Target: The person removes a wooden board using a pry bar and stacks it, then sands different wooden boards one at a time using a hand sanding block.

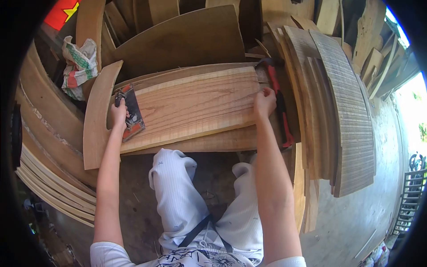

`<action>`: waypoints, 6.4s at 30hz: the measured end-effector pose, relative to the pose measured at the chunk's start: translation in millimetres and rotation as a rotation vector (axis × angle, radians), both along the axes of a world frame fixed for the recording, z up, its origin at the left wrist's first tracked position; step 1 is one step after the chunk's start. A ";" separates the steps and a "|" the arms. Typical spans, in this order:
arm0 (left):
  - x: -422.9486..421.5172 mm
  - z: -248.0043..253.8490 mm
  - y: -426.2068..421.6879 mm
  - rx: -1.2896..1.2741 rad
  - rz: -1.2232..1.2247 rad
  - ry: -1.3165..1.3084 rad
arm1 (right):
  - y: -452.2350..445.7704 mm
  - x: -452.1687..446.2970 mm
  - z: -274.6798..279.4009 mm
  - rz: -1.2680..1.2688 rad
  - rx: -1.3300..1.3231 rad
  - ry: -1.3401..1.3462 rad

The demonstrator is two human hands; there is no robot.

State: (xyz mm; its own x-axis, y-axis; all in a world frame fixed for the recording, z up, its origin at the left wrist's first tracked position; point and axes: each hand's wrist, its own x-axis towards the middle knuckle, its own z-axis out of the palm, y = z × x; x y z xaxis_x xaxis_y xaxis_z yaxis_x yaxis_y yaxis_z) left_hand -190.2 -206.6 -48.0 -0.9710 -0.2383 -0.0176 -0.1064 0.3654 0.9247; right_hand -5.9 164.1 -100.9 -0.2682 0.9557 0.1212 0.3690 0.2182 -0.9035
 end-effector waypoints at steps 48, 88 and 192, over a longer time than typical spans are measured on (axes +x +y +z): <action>18.3 -1.9 -66.6 0.367 -0.049 -0.158 | -31.7 -10.6 -11.5 -0.120 0.513 -0.376; 18.0 -5.9 -67.1 0.367 -0.044 -0.123 | -30.1 -10.9 -12.7 -0.128 0.505 -0.384; 109.2 -5.6 219.2 0.220 -0.730 -0.149 | -12.8 -12.7 7.9 -0.110 -0.003 -0.236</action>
State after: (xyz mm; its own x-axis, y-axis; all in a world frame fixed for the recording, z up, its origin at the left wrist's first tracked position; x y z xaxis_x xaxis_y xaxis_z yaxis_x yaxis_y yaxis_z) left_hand -81.0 12.7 -53.6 -0.8643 0.4853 -0.1325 -0.0378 0.2000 0.9791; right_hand -18.6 151.3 -93.0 -0.1830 0.9810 0.0646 0.5907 0.1623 -0.7904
